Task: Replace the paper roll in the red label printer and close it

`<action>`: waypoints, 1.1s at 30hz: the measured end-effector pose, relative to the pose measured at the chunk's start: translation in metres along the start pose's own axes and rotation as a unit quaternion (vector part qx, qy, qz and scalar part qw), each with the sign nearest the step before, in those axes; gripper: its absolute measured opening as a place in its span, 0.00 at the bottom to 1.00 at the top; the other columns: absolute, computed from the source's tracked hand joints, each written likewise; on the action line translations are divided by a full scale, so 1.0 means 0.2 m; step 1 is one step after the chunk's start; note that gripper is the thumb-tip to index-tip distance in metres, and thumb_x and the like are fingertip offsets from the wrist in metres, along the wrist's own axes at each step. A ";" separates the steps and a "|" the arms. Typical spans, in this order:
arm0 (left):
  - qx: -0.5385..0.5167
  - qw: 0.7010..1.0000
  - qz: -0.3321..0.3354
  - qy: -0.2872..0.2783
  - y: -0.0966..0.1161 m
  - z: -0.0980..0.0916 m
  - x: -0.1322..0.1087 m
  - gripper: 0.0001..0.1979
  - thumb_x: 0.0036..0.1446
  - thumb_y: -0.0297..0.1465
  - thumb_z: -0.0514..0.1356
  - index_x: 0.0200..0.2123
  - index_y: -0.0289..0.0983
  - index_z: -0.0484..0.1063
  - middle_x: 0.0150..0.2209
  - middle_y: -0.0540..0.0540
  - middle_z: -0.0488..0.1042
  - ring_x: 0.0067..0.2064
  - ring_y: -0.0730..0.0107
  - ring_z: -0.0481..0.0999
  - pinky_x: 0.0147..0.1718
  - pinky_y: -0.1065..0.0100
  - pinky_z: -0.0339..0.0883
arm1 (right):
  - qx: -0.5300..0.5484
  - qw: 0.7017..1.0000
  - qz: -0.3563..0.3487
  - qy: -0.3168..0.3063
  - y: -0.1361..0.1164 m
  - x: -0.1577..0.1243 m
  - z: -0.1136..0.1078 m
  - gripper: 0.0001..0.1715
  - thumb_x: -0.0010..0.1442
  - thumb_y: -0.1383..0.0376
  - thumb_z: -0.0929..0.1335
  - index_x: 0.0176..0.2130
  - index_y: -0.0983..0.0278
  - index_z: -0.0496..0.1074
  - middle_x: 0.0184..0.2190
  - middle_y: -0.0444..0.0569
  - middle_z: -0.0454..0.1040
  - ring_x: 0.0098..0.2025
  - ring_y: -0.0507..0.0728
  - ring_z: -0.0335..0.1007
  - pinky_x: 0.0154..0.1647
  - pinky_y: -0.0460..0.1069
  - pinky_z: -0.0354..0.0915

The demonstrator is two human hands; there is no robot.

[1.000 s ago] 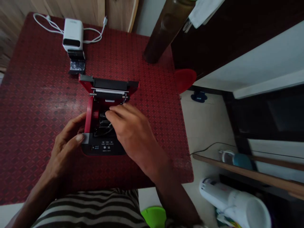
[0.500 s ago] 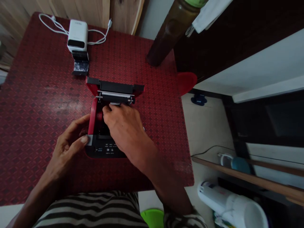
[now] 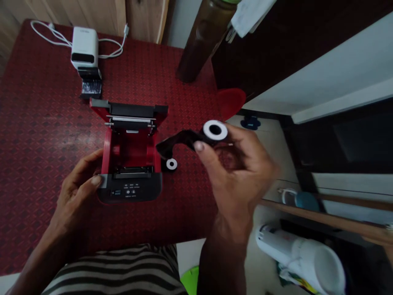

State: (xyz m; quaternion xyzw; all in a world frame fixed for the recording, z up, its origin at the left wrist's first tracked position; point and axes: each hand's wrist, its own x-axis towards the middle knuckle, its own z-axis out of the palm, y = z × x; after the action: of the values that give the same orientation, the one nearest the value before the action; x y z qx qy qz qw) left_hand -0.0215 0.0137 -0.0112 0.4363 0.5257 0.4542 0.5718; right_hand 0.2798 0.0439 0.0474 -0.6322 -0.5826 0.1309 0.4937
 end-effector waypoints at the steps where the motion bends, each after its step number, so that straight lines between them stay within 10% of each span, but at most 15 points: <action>1: 0.000 1.000 0.003 0.001 0.00 0.00 0.00 0.28 0.72 0.49 0.72 0.71 0.51 0.80 0.65 0.45 0.86 0.61 0.48 0.87 0.59 0.52 0.82 | 0.028 0.998 0.005 0.063 0.06 0.02 0.02 0.16 0.66 0.55 0.83 0.51 0.51 0.84 0.44 0.47 0.86 0.43 0.63 0.83 0.44 0.58 0.78; 5: 0.003 1.000 0.005 0.002 0.00 0.00 0.00 0.28 0.72 0.49 0.72 0.71 0.51 0.80 0.65 0.45 0.86 0.60 0.45 0.89 0.55 0.52 0.84 | 0.062 0.994 0.056 0.072 0.24 0.08 0.18 0.18 0.60 0.53 0.82 0.45 0.55 0.81 0.41 0.46 0.86 0.41 0.61 0.83 0.40 0.56 0.78; 12: -0.008 1.000 -0.004 0.008 -0.01 0.01 0.00 0.29 0.71 0.48 0.72 0.71 0.50 0.81 0.65 0.44 0.86 0.64 0.43 0.87 0.58 0.50 0.85 | 0.020 0.982 0.099 -0.157 0.38 0.05 0.32 0.14 0.61 0.56 0.77 0.45 0.56 0.79 0.41 0.47 0.88 0.42 0.62 0.85 0.49 0.59 0.79; 24: -0.004 1.000 -0.013 0.002 -0.01 0.00 0.00 0.29 0.71 0.48 0.72 0.71 0.51 0.80 0.65 0.42 0.86 0.64 0.40 0.87 0.57 0.47 0.87 | 0.007 0.974 0.129 -0.185 0.37 -0.04 0.19 0.31 0.63 0.57 0.78 0.63 0.59 0.78 0.60 0.60 0.87 0.57 0.67 0.88 0.60 0.67 0.81; 33: 0.020 1.000 -0.009 0.022 0.00 -0.01 0.00 0.27 0.69 0.49 0.73 0.69 0.53 0.83 0.67 0.47 0.85 0.70 0.38 0.82 0.65 0.44 0.83 | 0.002 0.969 0.160 -0.190 0.26 -0.35 0.09 0.23 0.64 0.59 0.79 0.58 0.57 0.82 0.51 0.52 0.89 0.45 0.61 0.87 0.51 0.61 0.82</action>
State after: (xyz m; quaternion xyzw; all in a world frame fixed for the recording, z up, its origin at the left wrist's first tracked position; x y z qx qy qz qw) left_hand -0.0227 0.0133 -0.0108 0.4334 0.5508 0.4478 0.5553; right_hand 0.2780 -0.0002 -0.0294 -0.6796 -0.5568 0.3269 0.3482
